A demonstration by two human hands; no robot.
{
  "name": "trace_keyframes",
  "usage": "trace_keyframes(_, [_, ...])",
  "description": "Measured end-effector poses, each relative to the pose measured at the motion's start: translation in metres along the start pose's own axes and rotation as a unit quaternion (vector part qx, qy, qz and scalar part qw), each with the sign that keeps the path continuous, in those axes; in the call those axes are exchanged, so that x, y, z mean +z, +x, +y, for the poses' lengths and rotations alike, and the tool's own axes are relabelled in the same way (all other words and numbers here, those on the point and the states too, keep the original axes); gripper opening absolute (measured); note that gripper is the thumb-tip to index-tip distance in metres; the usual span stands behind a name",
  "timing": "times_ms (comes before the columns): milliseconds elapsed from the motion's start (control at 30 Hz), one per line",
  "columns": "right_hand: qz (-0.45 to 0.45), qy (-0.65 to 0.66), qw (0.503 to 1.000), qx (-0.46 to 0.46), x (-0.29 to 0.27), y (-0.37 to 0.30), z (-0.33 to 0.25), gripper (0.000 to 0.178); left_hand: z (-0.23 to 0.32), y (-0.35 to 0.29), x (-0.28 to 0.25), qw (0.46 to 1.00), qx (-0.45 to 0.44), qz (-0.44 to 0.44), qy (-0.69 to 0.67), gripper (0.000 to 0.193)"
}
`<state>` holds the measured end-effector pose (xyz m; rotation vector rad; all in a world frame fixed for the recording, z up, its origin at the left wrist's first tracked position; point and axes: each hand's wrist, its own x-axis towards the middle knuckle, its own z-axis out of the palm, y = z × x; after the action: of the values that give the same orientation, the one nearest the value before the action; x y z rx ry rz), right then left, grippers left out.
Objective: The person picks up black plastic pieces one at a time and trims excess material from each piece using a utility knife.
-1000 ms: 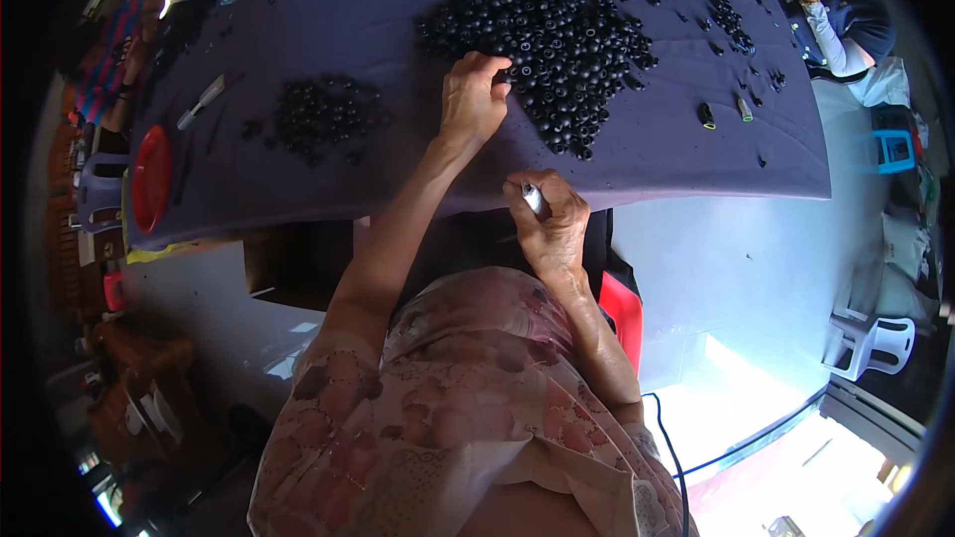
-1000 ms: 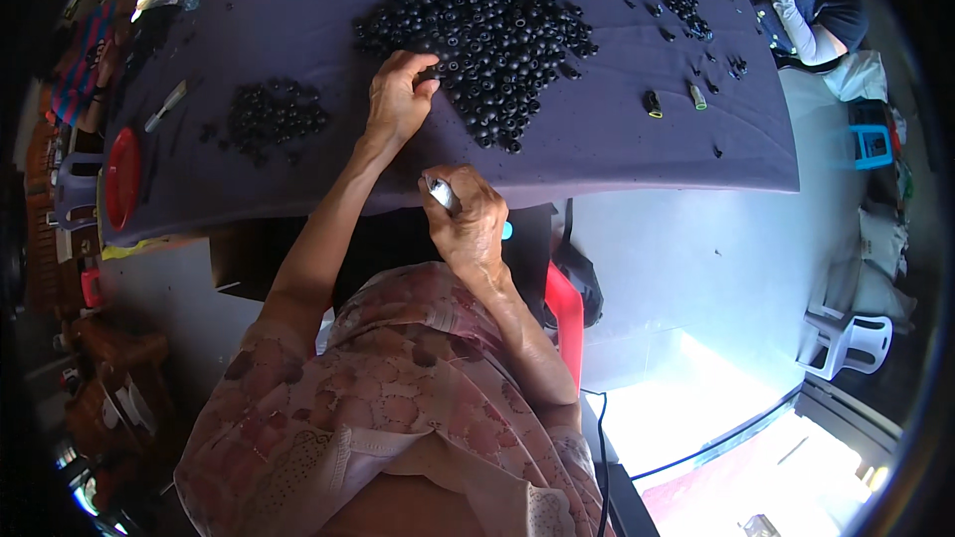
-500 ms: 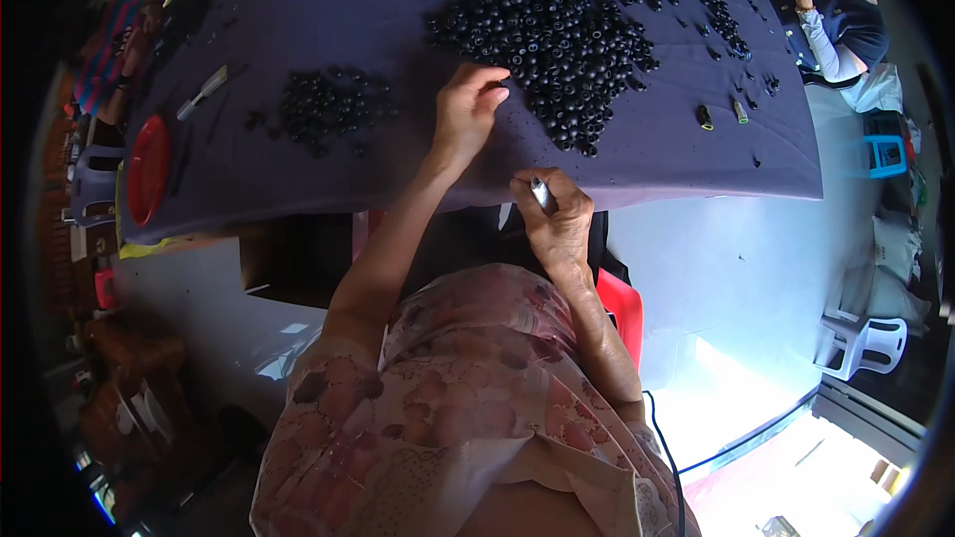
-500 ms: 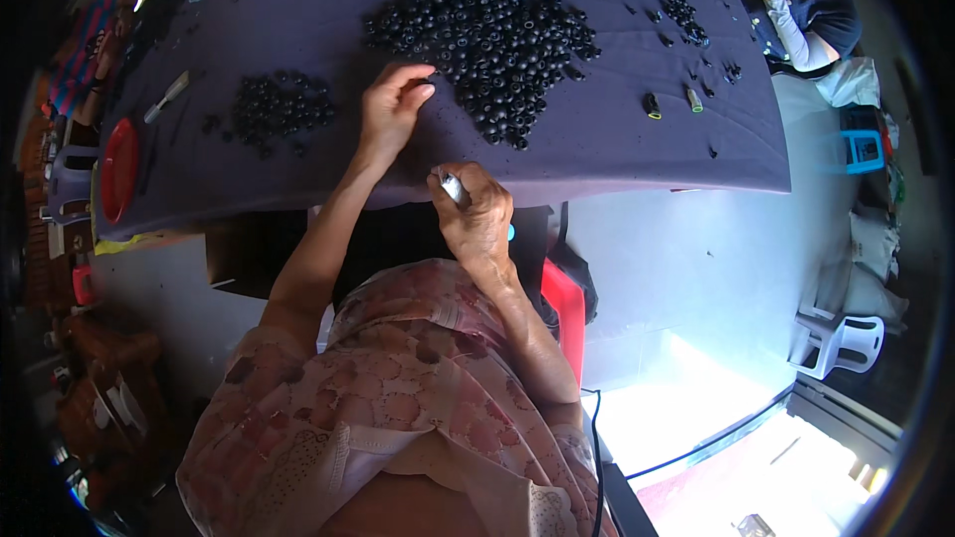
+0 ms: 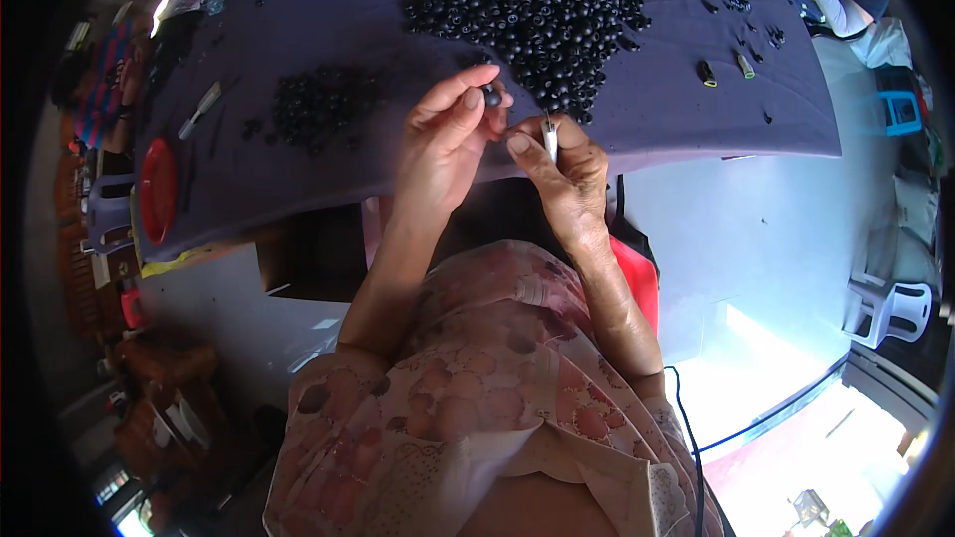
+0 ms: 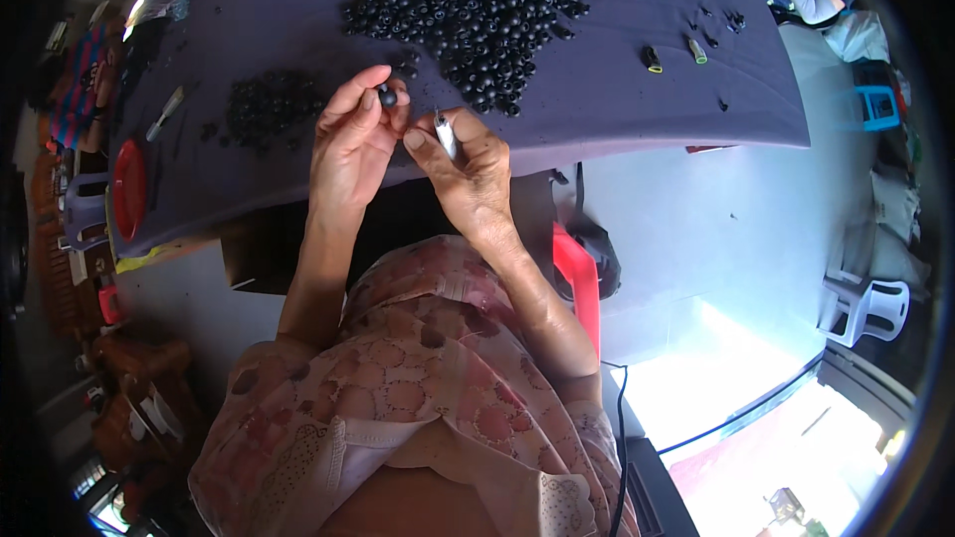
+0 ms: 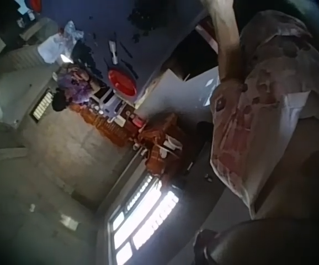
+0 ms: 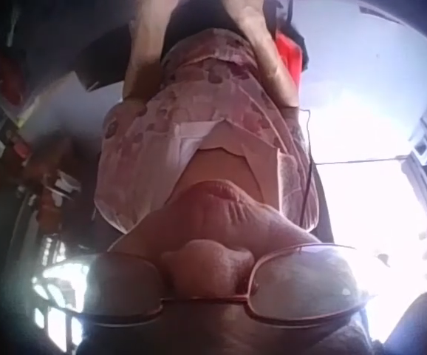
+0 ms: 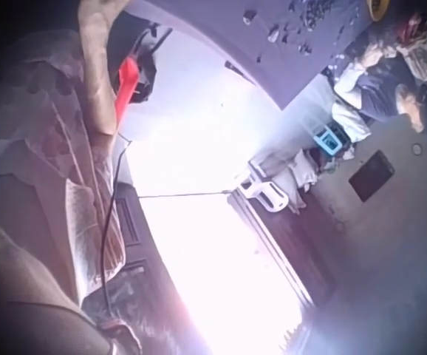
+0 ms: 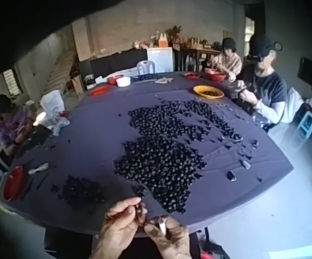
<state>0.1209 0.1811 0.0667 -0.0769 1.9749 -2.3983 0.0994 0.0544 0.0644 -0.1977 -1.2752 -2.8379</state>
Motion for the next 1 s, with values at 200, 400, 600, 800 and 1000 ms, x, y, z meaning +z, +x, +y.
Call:
trace_keyframes(200, [-0.01,0.046,0.999,0.014,-0.006,-0.003,-0.01,0.012,0.0,-0.002,-0.005,0.99,-0.081,-0.041,-0.108,0.021])
trace_keyframes(400, [-0.022,0.037,0.998,-0.045,-0.004,-0.006,-0.01,0.02,0.005,-0.009,-0.006,0.988,-0.106,-0.044,-0.108,0.018])
trace_keyframes(600, [-0.031,-0.096,0.983,-0.151,-0.003,-0.016,-0.025,0.02,0.003,-0.012,-0.004,0.988,-0.067,-0.07,-0.121,0.017])
trace_keyframes(800, [-0.014,-0.123,0.973,-0.196,0.001,-0.018,-0.027,0.02,0.007,-0.017,0.003,0.988,-0.063,-0.074,-0.122,0.018])
trace_keyframes(1000, [-0.015,-0.138,0.971,-0.197,0.001,-0.02,-0.025,0.019,0.006,-0.022,0.002,0.991,-0.046,-0.069,-0.104,0.017])
